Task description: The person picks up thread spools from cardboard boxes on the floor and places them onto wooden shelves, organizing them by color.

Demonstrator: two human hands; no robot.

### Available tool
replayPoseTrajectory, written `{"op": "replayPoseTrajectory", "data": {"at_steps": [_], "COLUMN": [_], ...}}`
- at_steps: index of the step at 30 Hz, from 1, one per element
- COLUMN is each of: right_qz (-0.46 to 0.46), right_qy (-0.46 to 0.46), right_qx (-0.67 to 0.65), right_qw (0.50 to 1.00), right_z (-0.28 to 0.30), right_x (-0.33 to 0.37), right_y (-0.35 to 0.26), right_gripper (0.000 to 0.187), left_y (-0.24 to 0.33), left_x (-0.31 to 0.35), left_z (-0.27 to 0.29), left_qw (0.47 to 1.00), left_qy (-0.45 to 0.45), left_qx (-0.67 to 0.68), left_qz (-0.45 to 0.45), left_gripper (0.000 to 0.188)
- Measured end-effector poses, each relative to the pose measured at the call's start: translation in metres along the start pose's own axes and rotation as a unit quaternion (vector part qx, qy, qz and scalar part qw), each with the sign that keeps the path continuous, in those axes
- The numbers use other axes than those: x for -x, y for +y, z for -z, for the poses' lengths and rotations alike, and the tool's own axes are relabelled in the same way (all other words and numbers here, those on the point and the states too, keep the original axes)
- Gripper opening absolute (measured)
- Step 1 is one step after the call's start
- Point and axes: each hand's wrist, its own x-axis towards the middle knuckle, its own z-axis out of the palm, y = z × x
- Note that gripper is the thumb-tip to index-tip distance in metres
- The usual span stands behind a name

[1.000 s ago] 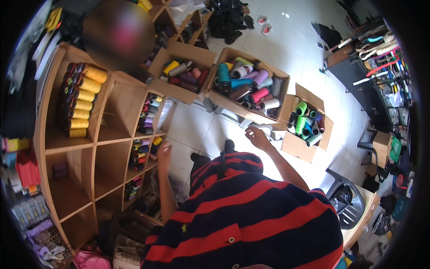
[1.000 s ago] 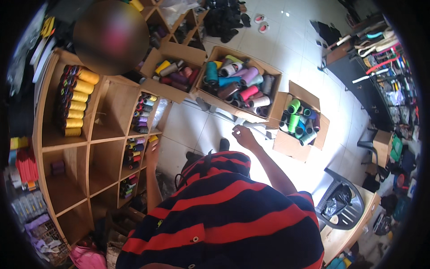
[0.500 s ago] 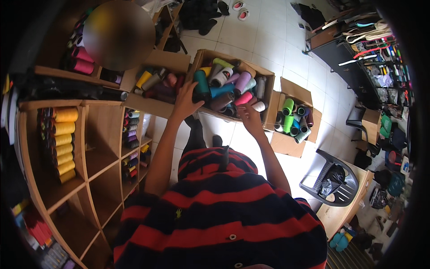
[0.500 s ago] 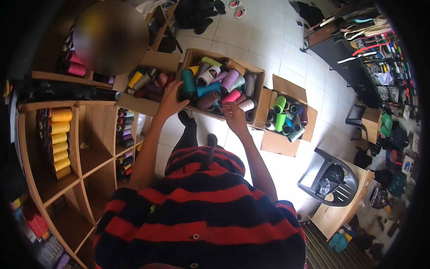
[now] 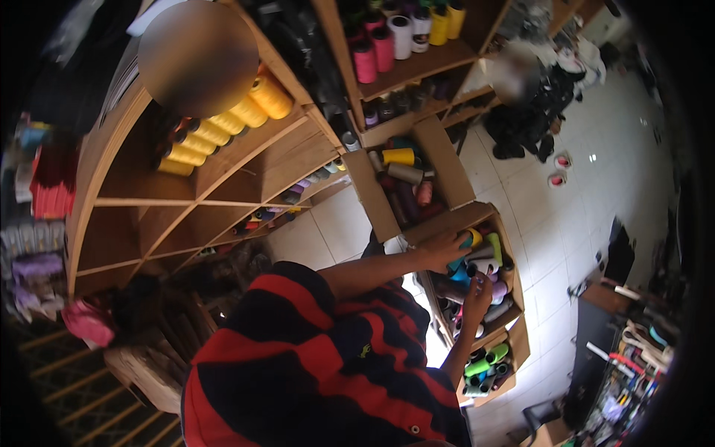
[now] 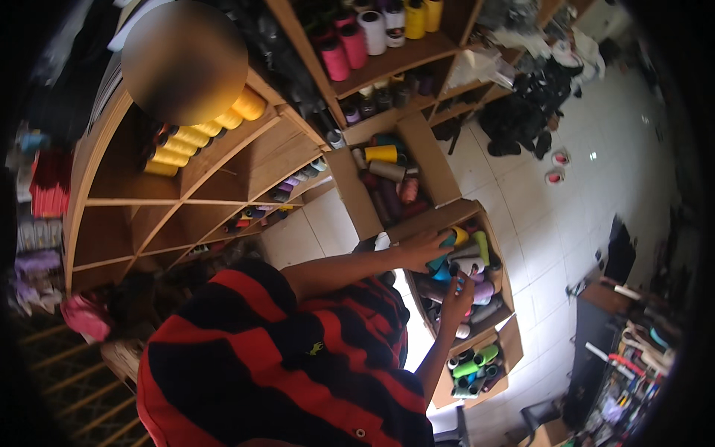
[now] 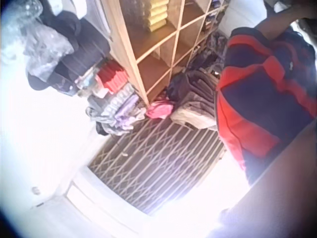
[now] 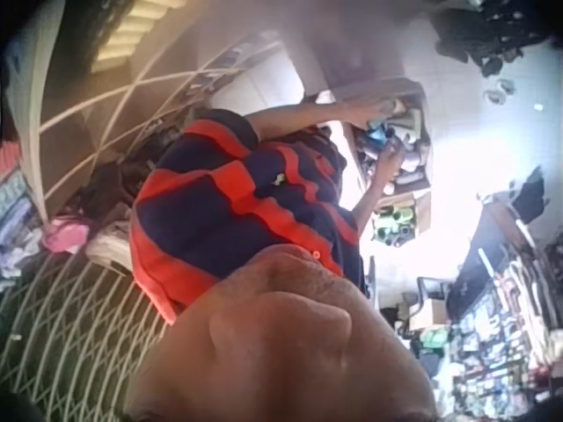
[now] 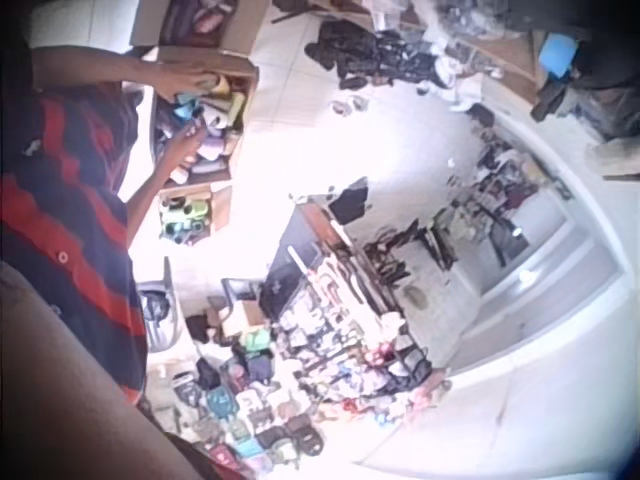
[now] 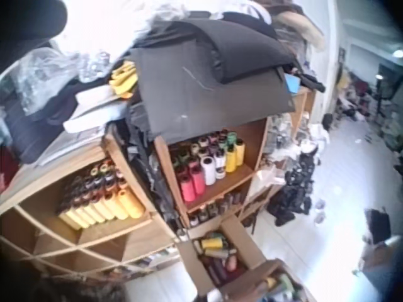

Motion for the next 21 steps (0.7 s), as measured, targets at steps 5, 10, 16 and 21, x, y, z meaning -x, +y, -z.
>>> {"op": "replayPoseTrajectory", "data": {"at_steps": [5, 10, 16, 21], "right_qz": [0.102, 0.142, 0.206, 0.231], "right_qy": [-0.048, -0.117, -0.154, -0.177], "right_qx": [-0.008, 0.024, 0.007, -0.013], "right_qw": [0.994, 0.983, 0.966, 0.957], "right_z": [-0.001, 0.008, 0.009, 0.006], "right_x": [-0.020, -0.027, -0.016, 0.003], "right_y": [0.003, 0.003, 0.016, -0.008], "right_gripper": [0.022, 0.022, 0.022, 0.022], "left_y": [0.006, -0.011, -0.038, -0.041], "left_x": [0.027, 0.097, 0.279, 0.393], "left_z": [-0.018, -0.023, 0.105, 0.218], "left_qw": [0.981, 0.927, 0.750, 0.615], "left_qy": [0.161, 0.310, 0.534, 0.576], "left_qx": [0.107, 0.158, -0.026, -0.316], "left_qz": [0.031, 0.141, 0.390, 0.436], "left_gripper": [0.078, 0.054, 0.028, 0.060]}}
